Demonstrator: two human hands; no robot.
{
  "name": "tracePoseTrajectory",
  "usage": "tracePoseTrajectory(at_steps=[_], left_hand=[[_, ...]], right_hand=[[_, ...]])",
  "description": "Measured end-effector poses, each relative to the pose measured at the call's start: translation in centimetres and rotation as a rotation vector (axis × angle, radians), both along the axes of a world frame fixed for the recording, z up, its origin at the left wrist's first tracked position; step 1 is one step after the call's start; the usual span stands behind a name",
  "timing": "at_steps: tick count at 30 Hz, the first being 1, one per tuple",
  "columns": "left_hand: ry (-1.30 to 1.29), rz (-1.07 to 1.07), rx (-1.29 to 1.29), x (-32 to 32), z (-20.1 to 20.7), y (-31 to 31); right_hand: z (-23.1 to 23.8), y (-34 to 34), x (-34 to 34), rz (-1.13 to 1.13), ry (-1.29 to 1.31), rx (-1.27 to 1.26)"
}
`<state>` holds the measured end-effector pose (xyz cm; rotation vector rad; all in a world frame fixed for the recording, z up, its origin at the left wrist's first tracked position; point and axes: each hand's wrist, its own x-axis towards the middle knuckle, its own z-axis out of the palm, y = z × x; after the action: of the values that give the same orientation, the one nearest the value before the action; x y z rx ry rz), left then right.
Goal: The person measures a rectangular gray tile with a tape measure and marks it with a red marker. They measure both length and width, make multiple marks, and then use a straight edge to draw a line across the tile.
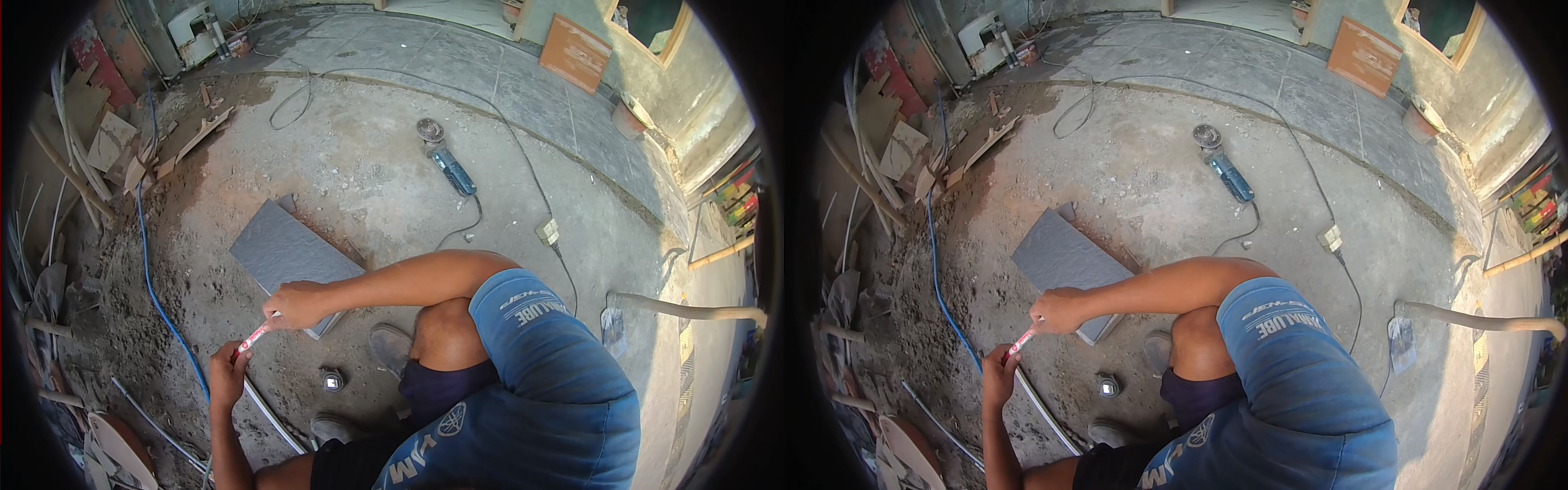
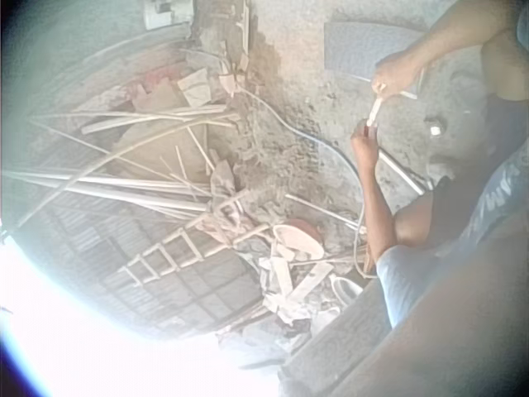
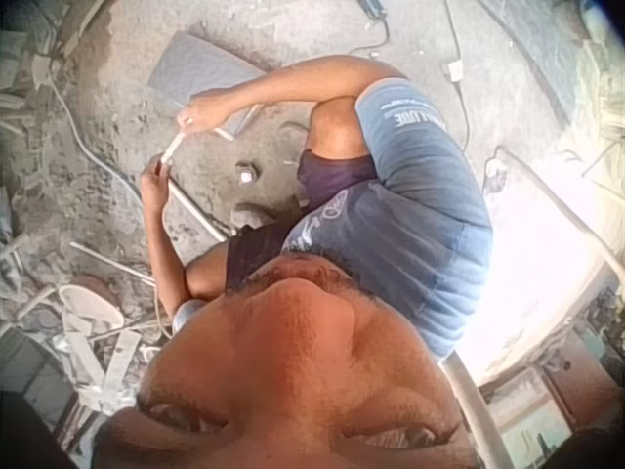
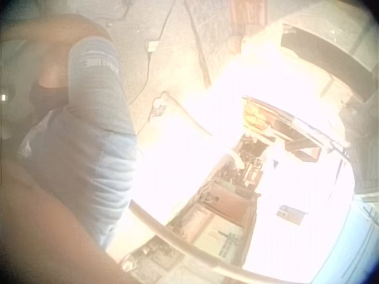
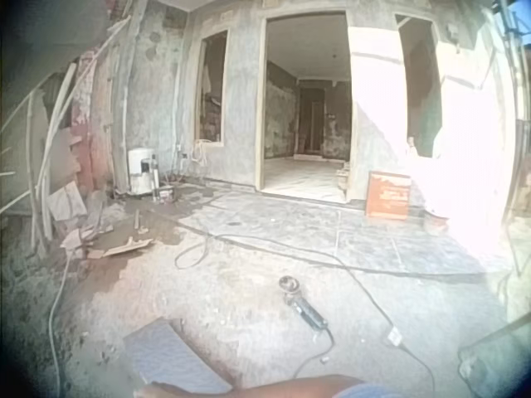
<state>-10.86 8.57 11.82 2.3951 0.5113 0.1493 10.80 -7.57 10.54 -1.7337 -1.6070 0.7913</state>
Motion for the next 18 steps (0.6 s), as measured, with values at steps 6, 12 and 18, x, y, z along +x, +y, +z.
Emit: tracePoseTrajectory(at_steps=[6, 12, 18], left_hand=[[0.026, 0.009, -0.027, -0.5, 0.03, 0.2], [0.063, -0.001, 0.02, -0.42, 0.46, 0.18], [0.04, 0.002, 0.08, -0.19, 0.48, -0.29]], right_hand=[[-0.34, 0.18, 0.18, -0.017, -0.037, 0.027], [-0.16, 0.23, 0.28, -0.006, -0.028, 0.013], [-0.44, 0.06, 0.23, -0.002, -0.036, 0.053]])
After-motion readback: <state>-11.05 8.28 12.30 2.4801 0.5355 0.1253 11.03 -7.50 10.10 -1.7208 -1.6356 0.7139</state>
